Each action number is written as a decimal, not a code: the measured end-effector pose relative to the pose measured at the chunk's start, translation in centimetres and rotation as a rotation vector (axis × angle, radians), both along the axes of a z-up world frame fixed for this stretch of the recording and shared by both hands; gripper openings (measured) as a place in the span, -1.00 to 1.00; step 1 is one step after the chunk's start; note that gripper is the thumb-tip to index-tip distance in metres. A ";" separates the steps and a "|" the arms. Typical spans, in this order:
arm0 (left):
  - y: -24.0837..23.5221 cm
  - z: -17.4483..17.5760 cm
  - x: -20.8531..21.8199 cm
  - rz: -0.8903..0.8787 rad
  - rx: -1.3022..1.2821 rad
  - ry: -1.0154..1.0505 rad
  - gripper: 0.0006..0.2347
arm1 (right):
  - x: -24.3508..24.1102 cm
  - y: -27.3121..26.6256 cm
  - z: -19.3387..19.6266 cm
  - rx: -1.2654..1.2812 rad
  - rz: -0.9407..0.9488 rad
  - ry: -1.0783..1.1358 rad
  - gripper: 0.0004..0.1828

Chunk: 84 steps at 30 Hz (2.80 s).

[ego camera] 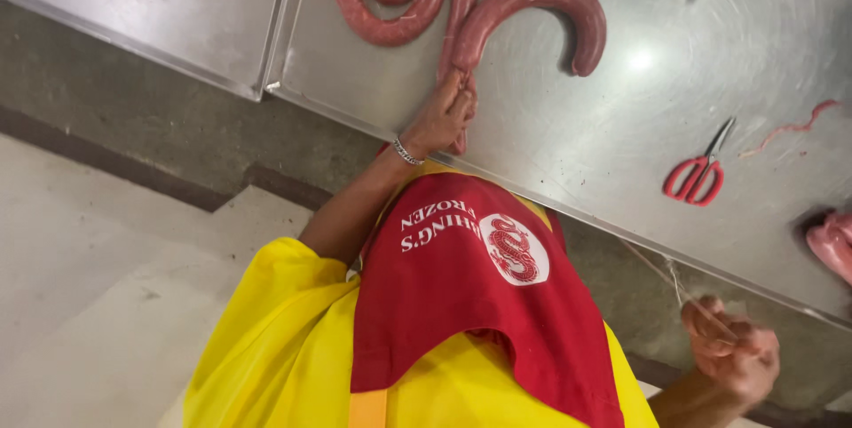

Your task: The person ties long meat-filled casings into individual sausage links by hand and cuts the excess string using a pair of scissors.

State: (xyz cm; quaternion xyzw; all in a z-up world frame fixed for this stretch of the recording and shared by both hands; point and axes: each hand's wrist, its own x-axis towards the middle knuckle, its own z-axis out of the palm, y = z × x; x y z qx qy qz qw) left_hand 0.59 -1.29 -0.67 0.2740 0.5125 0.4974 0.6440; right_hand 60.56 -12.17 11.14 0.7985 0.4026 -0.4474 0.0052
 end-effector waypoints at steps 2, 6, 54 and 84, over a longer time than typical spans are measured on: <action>0.5 0.1 0.7 -0.002 0.006 0.008 -0.85 | -1.9 1.4 -2.4 0.047 0.009 0.012 -0.79; -3.0 1.3 1.0 0.036 -0.052 -0.089 -0.82 | -3.1 5.2 -1.3 0.130 0.165 -0.263 -0.76; 1.7 1.5 0.0 0.096 0.116 0.090 -0.62 | -1.1 2.3 -4.3 0.066 0.073 -0.203 -0.72; -0.7 6.6 0.4 0.032 -0.247 -0.106 -0.80 | -8.9 15.4 -12.2 0.820 0.230 -0.270 -0.70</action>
